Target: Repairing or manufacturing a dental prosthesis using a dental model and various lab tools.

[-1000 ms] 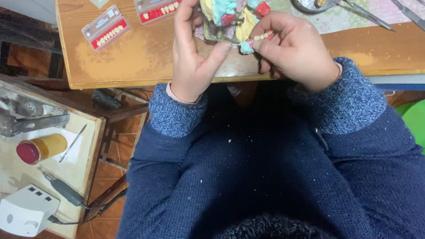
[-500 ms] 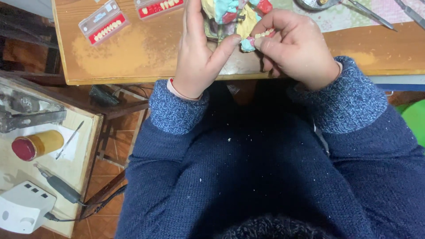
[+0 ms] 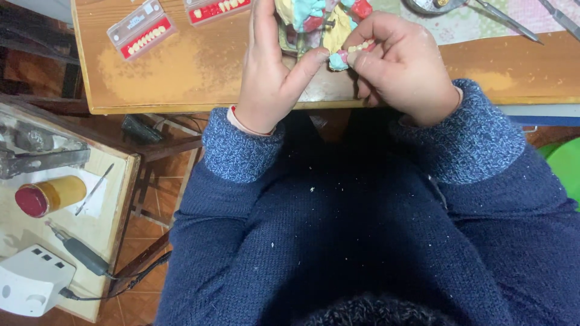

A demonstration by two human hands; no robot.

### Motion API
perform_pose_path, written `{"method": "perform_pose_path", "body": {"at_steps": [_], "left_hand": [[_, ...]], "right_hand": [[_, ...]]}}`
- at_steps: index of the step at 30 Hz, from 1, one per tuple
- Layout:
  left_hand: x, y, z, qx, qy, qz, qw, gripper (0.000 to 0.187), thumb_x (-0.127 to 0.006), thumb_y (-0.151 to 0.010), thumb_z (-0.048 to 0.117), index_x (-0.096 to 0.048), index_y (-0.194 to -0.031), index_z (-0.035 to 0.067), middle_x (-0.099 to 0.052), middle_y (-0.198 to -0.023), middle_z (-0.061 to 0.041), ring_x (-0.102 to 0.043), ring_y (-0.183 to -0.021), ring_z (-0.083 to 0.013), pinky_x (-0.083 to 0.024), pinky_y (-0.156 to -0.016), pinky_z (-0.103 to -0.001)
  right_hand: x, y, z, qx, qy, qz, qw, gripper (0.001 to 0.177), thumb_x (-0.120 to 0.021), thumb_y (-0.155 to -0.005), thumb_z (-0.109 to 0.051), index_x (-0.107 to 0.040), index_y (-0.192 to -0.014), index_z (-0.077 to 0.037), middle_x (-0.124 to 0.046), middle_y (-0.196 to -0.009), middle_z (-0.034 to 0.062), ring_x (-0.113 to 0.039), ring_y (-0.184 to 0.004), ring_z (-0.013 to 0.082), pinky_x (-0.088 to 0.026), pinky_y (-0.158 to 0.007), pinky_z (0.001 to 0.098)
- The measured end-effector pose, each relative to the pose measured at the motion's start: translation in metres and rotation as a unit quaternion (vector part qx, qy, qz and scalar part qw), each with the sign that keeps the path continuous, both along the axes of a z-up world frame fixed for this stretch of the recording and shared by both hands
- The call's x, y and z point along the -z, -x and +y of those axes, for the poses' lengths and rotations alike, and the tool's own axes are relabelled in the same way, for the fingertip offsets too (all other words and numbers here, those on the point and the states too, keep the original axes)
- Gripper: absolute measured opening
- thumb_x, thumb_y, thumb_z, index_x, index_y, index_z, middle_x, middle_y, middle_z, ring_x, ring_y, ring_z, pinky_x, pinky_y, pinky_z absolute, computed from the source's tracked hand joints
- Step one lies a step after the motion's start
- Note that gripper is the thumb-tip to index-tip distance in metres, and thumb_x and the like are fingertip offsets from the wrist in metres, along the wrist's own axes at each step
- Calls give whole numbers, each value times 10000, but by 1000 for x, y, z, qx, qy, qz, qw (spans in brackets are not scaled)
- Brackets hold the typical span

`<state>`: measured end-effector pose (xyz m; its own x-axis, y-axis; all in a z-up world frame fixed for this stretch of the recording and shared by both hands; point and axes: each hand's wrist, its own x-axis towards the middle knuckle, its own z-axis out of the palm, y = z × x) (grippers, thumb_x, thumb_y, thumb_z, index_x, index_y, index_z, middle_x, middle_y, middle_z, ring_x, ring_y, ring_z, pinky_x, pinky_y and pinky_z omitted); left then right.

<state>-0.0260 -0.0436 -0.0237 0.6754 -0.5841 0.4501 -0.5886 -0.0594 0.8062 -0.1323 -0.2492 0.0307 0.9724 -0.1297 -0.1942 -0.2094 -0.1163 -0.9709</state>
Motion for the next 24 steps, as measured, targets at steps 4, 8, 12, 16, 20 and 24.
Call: {"method": "perform_pose_path", "body": {"at_steps": [4, 8, 12, 16, 20, 24], "left_hand": [[-2, 0, 0, 8, 10, -5, 1000, 796, -812, -1103, 278, -216, -1582, 53, -513, -1491, -167, -585, -1326, -286, -514, -1114, -339], [-12, 0, -3, 13, 19, 13, 1000, 808, -787, -1043, 274, -228, -1574, 31, -514, -1482, -194, -609, -1307, -312, -544, -1094, -357], [-2, -1, 0, 8, 9, -3, 1000, 820, -816, -1094, 281, -204, -1591, 55, -497, -1512, -166, -573, -1348, -283, -505, -1130, -334], [0, -2, 0, 1, 7, -24, 1000, 839, -829, -1093, 259, -189, -1600, 64, -481, -1531, -166, -544, -1375, -289, -483, -1154, -335], [-7, 0, -1, 2, 6, -17, 1000, 846, -834, -1084, 239, -187, -1601, 66, -490, -1526, -163, -554, -1368, -287, -488, -1148, -331], [-16, 1, -3, 25, 30, 15, 999, 833, -805, -1047, 200, -173, -1567, 42, -497, -1484, -183, -584, -1362, -298, -516, -1151, -347]], "right_hand": [[-1, 0, 1, 1, 4, -2, 1000, 66, -647, -1045, -99, -627, -1081, -48, -631, -689, 5, -568, -515, 51, -429, -440, 206], [1, -1, 0, 3, 2, 5, 1000, 68, -644, -1050, -104, -626, -1076, -44, -626, -677, 6, -568, -511, 51, -435, -442, 207], [3, 0, -2, -6, -3, -1, 1000, 75, -639, -1048, -103, -633, -1092, -43, -626, -688, 0, -568, -517, 48, -435, -447, 204], [2, 1, -2, -9, -2, -2, 1000, 92, -637, -1049, -110, -630, -1112, -44, -621, -698, -8, -566, -527, 43, -433, -451, 203], [1, 1, -4, -19, 15, 3, 1000, 116, -630, -1047, -126, -617, -1129, -46, -621, -682, -5, -560, -506, 50, -425, -441, 207], [2, 2, -6, -32, 18, -5, 999, 145, -627, -1053, -137, -605, -1166, -49, -622, -701, -14, -575, -529, 45, -443, -458, 202]]}}
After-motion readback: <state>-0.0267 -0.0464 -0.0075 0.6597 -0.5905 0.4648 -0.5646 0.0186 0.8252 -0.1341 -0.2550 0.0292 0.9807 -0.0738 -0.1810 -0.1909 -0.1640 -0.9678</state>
